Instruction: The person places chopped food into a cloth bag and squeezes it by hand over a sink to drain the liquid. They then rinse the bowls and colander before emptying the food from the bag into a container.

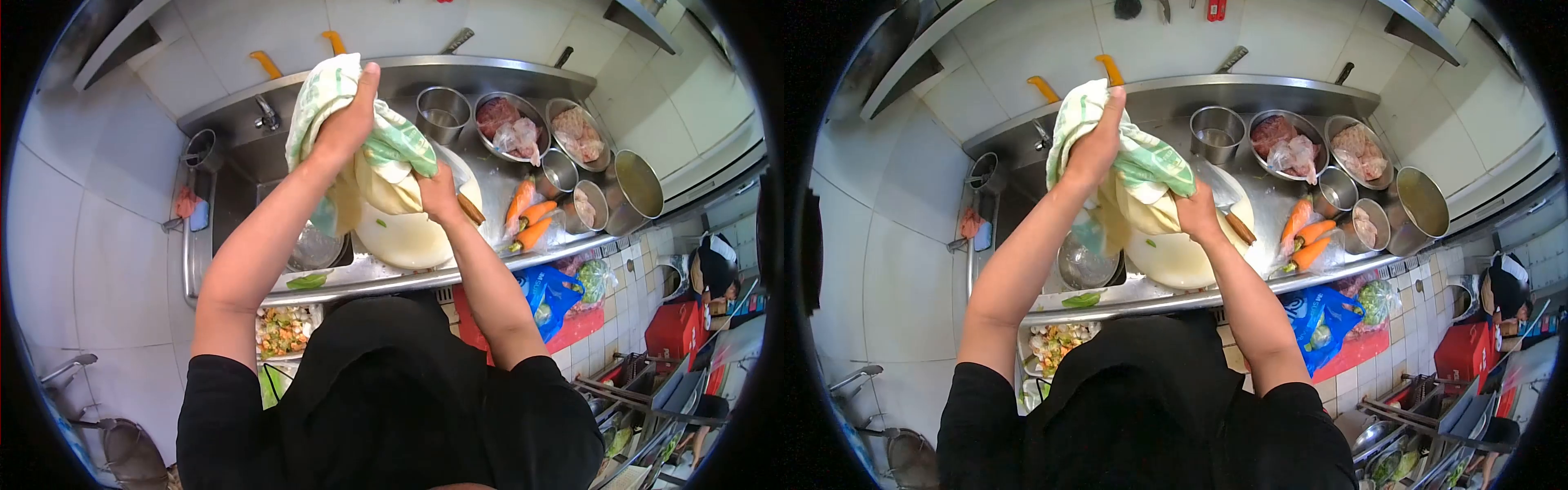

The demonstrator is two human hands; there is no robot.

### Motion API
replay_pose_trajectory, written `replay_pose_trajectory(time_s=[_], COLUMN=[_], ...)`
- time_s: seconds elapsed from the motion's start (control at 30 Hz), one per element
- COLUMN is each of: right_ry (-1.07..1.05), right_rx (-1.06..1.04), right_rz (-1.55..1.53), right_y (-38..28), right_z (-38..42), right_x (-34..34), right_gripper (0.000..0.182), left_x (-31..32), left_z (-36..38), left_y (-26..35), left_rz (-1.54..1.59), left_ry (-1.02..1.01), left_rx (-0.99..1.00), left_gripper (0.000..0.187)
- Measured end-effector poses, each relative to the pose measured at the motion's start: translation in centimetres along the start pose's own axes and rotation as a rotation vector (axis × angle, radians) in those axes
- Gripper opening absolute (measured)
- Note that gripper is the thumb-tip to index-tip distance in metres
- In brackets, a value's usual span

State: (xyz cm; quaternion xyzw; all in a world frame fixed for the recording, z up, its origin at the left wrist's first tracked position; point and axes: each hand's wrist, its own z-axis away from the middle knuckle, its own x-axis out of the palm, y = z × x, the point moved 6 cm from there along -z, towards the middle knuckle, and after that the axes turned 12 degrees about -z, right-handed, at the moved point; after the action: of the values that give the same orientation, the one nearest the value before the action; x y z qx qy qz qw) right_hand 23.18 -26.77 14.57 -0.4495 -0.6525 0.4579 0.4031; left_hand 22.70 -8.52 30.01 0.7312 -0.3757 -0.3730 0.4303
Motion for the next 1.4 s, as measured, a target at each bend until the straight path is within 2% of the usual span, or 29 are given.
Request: replay_pose_trajectory(time_s=[0.03, 0.07, 0.1, 0.13, 0.2, 0.23, 0.27, 0.3, 0.33, 0.37, 0.4, 0.43, 0.47, 0.53, 0.6, 0.67, 0.73, 0.8, 0.83, 0.9, 0.93, 1.0, 1.07, 1.1, 1.2, 1.27, 1.33, 1.37, 1.4], right_ry=[-0.034, -0.03, -0.092, -0.149, -0.234, -0.342, -0.45, -0.401, -0.392, -0.351, -0.306, -0.265, -0.267, -0.183, -0.138, -0.104, -0.201, -0.264, -0.266, -0.062, -0.012, 0.107, 0.249, 0.252, 0.174, 0.145, 0.097, 0.032, 0.039], right_rx=[0.119, 0.126, 0.338, 0.55, 0.544, 0.567, 0.587, 0.701, 0.707, 0.495, 0.267, 0.272, 0.285, 0.562, 0.584, 0.568, 0.597, 0.677, 0.683, 0.522, 0.302, 0.738, 0.71, 0.521, 0.436, 0.419, 0.143, 0.419, 0.426], right_rz=[-0.101, -0.099, -0.229, -0.361, -0.366, -0.308, -0.249, -0.046, -0.048, 0.353, 0.746, 0.91, 0.904, 1.135, 1.091, 1.126, 1.123, 1.123, 1.129, 0.677, 0.374, -0.106, -0.289, -0.214, -0.102, 0.036, 0.767, 0.882, 0.892], right_y=[1.3, 1.6, 0.8, 0.7, 0.6, 0.2, 0.0, 1.6, 3.0, 4.5, 5.4, 6.9, 6.9, 7.4, 8.4, 8.5, 8.0, 7.7, 7.9, 8.3, 7.7, 7.6, 4.0, 5.6, 4.3, 4.2, 3.1, 4.9, 5.8], right_z=[0.1, 0.5, 1.1, 1.9, 1.6, 1.5, 1.3, 1.0, 1.6, 1.5, 1.4, 2.4, 3.7, 6.0, 5.7, 5.2, 4.9, 5.8, 6.8, 8.9, 9.7, 12.6, 14.5, 15.3, 16.4, 17.0, 17.5, 18.7, 19.4], right_x=[-0.1, -1.2, -1.2, -1.3, -3.0, -3.7, -4.5, -6.6, -8.5, -11.5, -13.4, -14.4, -13.9, -13.3, -13.8, -14.4, -14.7, -14.5, -14.5, -14.0, -12.1, -10.6, -7.4, -7.4, -6.6, -6.2, -4.5, -4.1, -3.9], right_gripper=[0.029, 0.029, 0.029, 0.029, 0.037, 0.043, 0.051, 0.068, 0.068, 0.072, 0.076, 0.078, 0.078, 0.068, 0.059, 0.051, 0.049, 0.045, 0.045, 0.043, 0.037, 0.033, 0.032, 0.029, 0.023, 0.022, 0.028, 0.035, 0.035], left_x=[-0.4, -0.7, -0.9, -0.5, 0.5, 2.2, 3.2, 4.4, 5.6, 6.7, 7.5, 7.7, 7.3, 6.0, 4.9, 3.8, 3.4, 2.4, 2.3, 3.0, 3.2, 4.1, 4.5, 4.5, 4.1, 3.4, 3.3, 3.0, 2.8], left_z=[0.8, 1.7, 2.6, 2.9, 4.0, 3.9, 3.9, 3.7, 3.7, 4.0, 4.5, 5.2, 5.7, 6.8, 8.5, 10.0, 13.2, 16.6, 17.7, 19.5, 20.3, 21.5, 21.1, 20.9, 20.5, 20.4, 20.3, 20.2, 20.1], left_y=[1.3, 2.7, 4.4, 4.3, 4.8, 3.4, 1.9, -0.5, -3.2, -6.7, -10.7, -15.5, -18.4, -20.1, -23.1, -28.5, -29.2, -28.0, -27.5, -27.5, -27.3, -26.1, -25.1, -25.2, -25.9, -26.3, -26.7, -26.8, -27.0], left_rz=[-0.216, -0.431, -0.551, -0.55, -0.312, -0.092, -0.085, -0.174, -0.266, -0.311, -0.31, -0.369, -0.433, -0.475, -0.505, -0.635, -0.665, -0.671, -0.664, -0.551, -0.541, -0.686, -0.697, -0.691, -0.659, -0.459, -0.347, -0.303, -0.259], left_ry=[0.003, 0.005, -0.128, -0.138, -0.088, -0.106, -0.114, -0.124, -0.137, -0.172, -0.175, -0.172, -0.175, -0.281, -0.378, -0.301, -0.399, -0.222, -0.225, -0.385, -0.382, -0.401, -0.41, -0.408, -0.413, -0.329, -0.294, -0.228, -0.165], left_rx=[0.127, 0.256, 0.259, 0.258, 0.423, 0.297, 0.287, 0.183, 0.083, -0.044, -0.049, -0.105, -0.164, -0.277, -0.391, -0.322, -0.284, -0.113, -0.119, -0.286, -0.289, -0.164, -0.17, -0.186, -0.191, -0.338, -0.412, -0.41, -0.41], left_gripper=[0.047, 0.043, 0.039, 0.039, 0.041, 0.045, 0.045, 0.047, 0.049, 0.052, 0.052, 0.053, 0.054, 0.056, 0.063, 0.066, 0.067, 0.058, 0.058, 0.059, 0.059, 0.06, 0.061, 0.062, 0.063, 0.063, 0.063, 0.061, 0.059])
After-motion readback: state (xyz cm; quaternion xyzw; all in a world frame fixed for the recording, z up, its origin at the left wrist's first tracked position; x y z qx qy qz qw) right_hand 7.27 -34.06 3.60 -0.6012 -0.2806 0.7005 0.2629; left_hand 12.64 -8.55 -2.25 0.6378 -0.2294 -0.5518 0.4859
